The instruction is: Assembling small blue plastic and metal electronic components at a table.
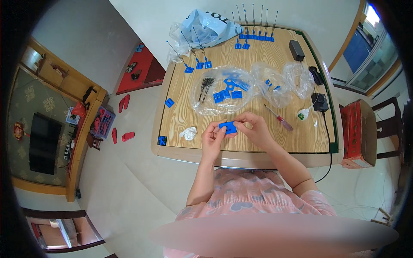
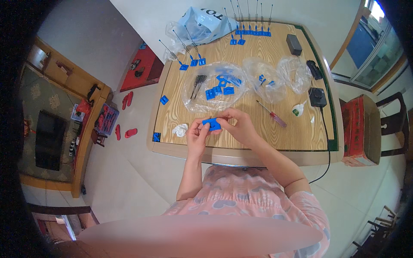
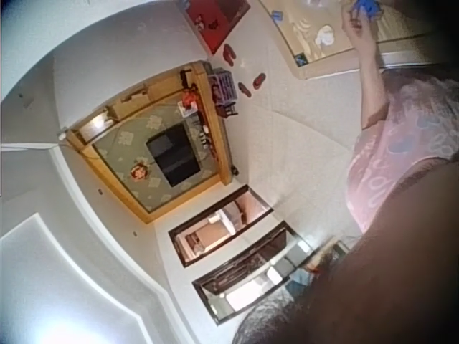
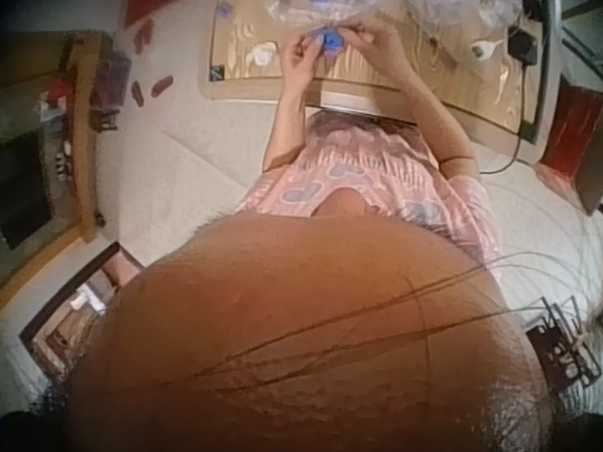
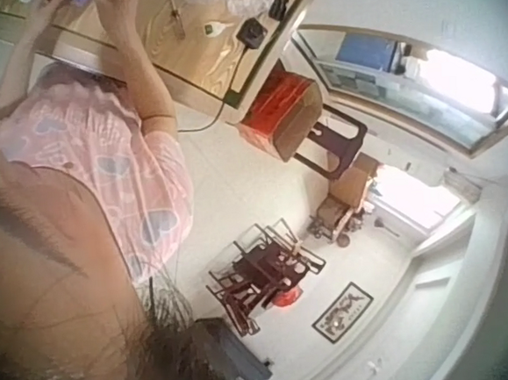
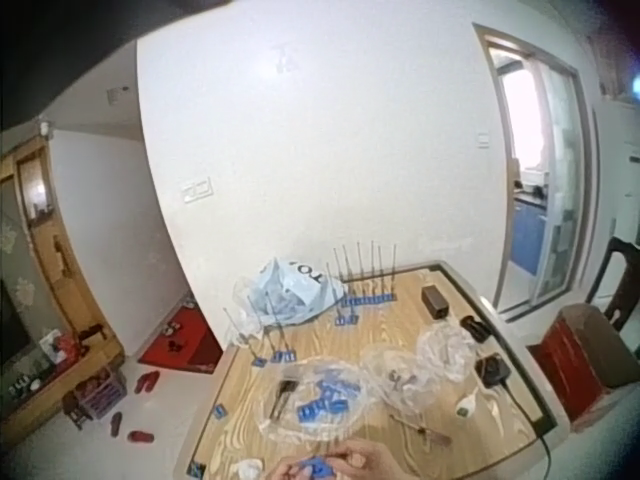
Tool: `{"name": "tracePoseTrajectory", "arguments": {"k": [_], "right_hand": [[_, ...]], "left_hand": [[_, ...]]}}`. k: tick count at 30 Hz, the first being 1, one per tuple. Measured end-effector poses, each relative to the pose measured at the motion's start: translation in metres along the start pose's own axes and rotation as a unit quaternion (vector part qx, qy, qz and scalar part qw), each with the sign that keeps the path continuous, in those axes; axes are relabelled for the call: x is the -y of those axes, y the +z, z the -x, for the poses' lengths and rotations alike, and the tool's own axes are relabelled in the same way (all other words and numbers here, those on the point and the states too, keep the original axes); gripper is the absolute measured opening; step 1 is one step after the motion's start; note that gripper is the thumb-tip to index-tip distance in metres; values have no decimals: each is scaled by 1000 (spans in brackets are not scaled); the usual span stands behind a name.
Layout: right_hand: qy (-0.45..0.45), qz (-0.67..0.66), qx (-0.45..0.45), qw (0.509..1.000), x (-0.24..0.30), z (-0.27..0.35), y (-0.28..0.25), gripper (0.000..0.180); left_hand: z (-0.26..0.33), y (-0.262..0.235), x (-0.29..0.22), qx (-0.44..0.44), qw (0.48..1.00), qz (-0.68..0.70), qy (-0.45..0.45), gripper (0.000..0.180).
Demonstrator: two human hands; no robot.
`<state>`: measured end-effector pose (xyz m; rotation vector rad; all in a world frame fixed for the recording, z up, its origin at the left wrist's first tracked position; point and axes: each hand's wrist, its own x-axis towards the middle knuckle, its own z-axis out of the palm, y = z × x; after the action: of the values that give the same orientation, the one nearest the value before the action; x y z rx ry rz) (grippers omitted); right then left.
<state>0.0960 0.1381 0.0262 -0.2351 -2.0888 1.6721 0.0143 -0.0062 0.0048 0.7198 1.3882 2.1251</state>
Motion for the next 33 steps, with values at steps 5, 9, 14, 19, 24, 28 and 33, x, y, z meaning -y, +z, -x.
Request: {"name": "tracePoseTrajectory", "arguments": {"k": [5, 9, 14, 19, 24, 28, 33], "right_hand": [[10, -16, 9, 1000, -4, -1, -2, 8], [18, -13, 14, 1000, -10, -1, -5, 12], [-83, 32, 36, 995, 7, 0, -7, 30], [-121, 128, 78, 981, 8, 1, -11, 37], [-126, 150, 71, 978, 9, 1, -11, 37], [-116, 154, 75, 978, 13, 2, -9, 37], [-95, 144, 83, 982, 12, 1, -9, 36]], "left_hand": [[0, 1, 3, 1, 1000, 9, -8, 16], [-1, 2, 4, 7, 1000, 23, -13, 16], [-8, -11, 10, -35, 991, 82, -98, 14], [-10, -12, 8, -29, 990, 58, -127, 15], [-10, -10, 9, -32, 993, 45, -108, 14], [-8, -12, 9, -27, 994, 44, -100, 14], [-7, -9, 5, -31, 994, 39, -94, 16]]}}
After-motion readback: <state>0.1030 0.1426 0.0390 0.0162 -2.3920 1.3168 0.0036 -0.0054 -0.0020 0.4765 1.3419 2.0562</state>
